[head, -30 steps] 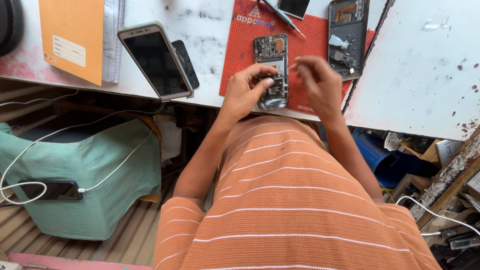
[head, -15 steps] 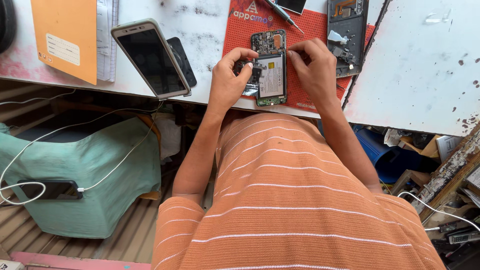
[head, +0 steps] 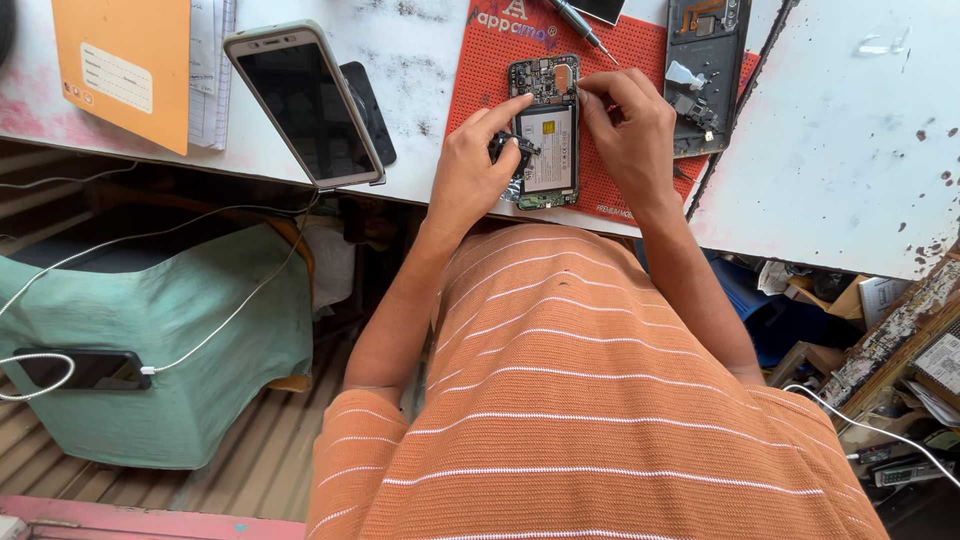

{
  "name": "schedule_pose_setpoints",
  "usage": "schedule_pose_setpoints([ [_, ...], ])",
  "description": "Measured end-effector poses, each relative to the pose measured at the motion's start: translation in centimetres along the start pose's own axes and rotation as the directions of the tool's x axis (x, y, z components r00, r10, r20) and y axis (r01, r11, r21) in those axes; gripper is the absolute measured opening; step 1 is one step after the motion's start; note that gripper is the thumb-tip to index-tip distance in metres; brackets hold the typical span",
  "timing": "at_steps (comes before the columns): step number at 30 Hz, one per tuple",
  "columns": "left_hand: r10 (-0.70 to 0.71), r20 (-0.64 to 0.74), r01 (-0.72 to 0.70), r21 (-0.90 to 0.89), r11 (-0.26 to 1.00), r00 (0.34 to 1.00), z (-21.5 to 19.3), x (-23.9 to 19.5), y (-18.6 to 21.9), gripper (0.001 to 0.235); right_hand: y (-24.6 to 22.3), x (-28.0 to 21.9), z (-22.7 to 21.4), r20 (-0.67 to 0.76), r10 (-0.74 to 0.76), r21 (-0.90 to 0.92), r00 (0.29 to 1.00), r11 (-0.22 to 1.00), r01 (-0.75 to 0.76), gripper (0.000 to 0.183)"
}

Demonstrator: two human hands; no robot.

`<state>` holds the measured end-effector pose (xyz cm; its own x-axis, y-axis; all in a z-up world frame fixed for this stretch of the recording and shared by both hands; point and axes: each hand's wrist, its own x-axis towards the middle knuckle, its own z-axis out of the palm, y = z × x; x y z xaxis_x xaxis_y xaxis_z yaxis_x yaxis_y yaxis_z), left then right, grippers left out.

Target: The person disassembles a smartphone, removes the motherboard, and uses a screwdriver to adjust components. They then reassemble the phone and briefly operate another smartphone on the table.

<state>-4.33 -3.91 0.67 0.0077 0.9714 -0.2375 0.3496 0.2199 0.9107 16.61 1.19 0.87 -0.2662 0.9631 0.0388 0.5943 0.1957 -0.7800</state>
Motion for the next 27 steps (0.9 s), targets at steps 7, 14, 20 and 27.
schedule_pose_setpoints([
  [7, 0.046, -0.019, -0.046, -0.002, 0.999, 0.999, -0.1, 0.0, 0.1, 0.046, 0.9, 1.1, 0.6, -0.002, 0.168, 0.055, 0.986, 0.984, -0.168, 0.008],
  [14, 0.020, -0.007, -0.020, 0.001, 1.000, 1.000, -0.1, 0.1, 0.0, 0.046, 2.0, 2.3, 0.7, 0.052, 0.347, 0.014, 0.936, 0.937, -0.348, 0.014],
  [20, 0.002, 0.006, -0.002, 0.001, 1.000, 1.000, -0.1, 0.1, -0.2, 0.046, 2.1, 2.4, 1.0, 0.048, 0.327, -0.032, 0.944, 0.945, -0.326, 0.013],
  [27, -0.033, 0.009, 0.033, 0.018, 0.999, 0.999, 0.0, 0.1, -0.4, 0.045, 0.6, 0.9, 0.8, 0.021, 0.275, -0.049, 0.961, 0.961, -0.273, 0.008],
])
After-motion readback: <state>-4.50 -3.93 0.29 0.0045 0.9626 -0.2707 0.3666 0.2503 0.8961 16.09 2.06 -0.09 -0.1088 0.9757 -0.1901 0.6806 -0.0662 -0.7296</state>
